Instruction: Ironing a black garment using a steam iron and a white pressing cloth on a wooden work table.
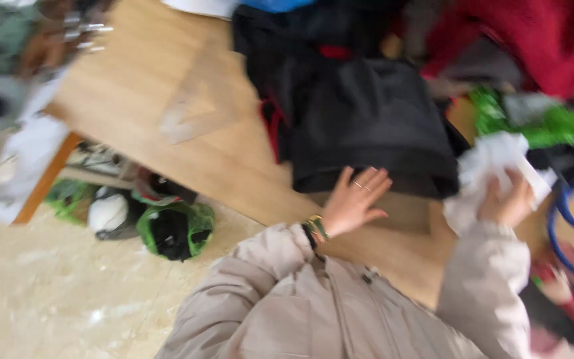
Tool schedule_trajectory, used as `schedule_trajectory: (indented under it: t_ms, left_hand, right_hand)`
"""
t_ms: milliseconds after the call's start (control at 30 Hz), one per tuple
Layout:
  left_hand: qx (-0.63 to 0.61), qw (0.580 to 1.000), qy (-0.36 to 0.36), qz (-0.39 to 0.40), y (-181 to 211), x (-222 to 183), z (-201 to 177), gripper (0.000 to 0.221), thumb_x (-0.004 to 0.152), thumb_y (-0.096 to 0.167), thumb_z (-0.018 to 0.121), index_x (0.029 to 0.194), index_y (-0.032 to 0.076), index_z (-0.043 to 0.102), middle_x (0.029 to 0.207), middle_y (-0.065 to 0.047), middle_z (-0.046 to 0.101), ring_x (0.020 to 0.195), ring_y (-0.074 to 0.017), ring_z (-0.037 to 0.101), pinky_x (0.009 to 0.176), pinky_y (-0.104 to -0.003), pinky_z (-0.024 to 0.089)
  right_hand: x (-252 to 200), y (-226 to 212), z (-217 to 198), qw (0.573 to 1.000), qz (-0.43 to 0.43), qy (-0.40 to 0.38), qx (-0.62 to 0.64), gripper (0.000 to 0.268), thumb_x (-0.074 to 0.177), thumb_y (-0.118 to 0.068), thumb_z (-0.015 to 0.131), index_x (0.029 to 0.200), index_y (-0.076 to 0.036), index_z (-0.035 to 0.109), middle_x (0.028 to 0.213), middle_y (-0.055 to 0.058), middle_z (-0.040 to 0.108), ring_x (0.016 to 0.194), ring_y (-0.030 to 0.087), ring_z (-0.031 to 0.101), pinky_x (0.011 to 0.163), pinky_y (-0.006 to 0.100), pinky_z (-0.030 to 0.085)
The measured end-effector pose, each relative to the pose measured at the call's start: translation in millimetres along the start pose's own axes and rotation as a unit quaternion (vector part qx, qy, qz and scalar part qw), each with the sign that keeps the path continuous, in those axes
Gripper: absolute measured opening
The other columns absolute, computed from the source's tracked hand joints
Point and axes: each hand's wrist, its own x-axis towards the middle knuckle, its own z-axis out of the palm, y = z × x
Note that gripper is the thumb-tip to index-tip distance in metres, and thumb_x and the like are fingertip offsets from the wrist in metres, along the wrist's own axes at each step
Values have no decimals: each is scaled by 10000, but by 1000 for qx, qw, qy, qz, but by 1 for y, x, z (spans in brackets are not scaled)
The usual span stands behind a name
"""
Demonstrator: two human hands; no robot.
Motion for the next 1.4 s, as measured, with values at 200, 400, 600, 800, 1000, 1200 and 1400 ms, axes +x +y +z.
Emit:
schedule_trajectory:
  t_ms: [200,400,600,800,1000,1200,1400]
  left_hand:
    - [11,1000,-9,24,-1,20,-25,612,888,519,733,1365,152,624,1478,-62,565,1296,-271,537,1014,-574,458]
    - [-49,998,1,40,-18,46,-21,494,993,383,678,1375,78,604,1288,-74,647,1061,-275,658,782,-425,545]
    - [-12,992,-105,73,-15,41,-4,646,1036,553,544,1564,193,453,1618,-91,425,1458,-315,421,1089,-528,418]
    - [19,992,-98,78,-11,37,-15,656,1063,561,511,1587,176,424,1629,-107,409,1465,-325,430,1097,-510,428]
    - [-22,995,-99,-9,-10,20,-35,641,1067,442,529,1541,25,417,1551,-156,491,1431,-336,442,1135,-519,401]
    - [-513,830,-101,-191,-1,6,-38,438,1102,315,478,1490,121,543,1404,-160,639,1324,-350,580,1117,-479,460]
    - [-575,734,-194,-304,-9,-12,-13,555,990,473,682,1357,59,640,1228,-154,722,1165,-264,679,1008,-458,531]
  right_hand:
    - [-7,38,2,990,101,57,-76,346,868,-134,770,1213,-155,776,1161,104,743,1068,346,646,943,465,466]
    - [-16,98,11,969,177,170,15,305,774,-101,631,1077,-85,658,919,99,657,844,325,609,746,449,465]
    - [-9,72,15,908,413,-76,-12,1015,820,-678,847,1560,-204,339,1569,103,475,1403,371,448,1108,553,356]
    - [-31,93,-11,928,366,-60,39,401,891,-358,892,764,-123,592,743,-5,570,667,170,507,578,361,407]
    - [-37,-16,-161,952,220,214,12,278,987,-211,697,1166,-37,575,1016,161,592,916,324,629,796,450,506]
    - [-112,-168,-110,944,118,59,304,572,978,-115,751,1438,28,442,1400,267,483,1208,386,578,1014,522,497]
    - [-124,-215,-84,880,5,-305,364,405,868,-339,799,1223,-165,712,1506,113,524,1330,360,567,1092,493,461]
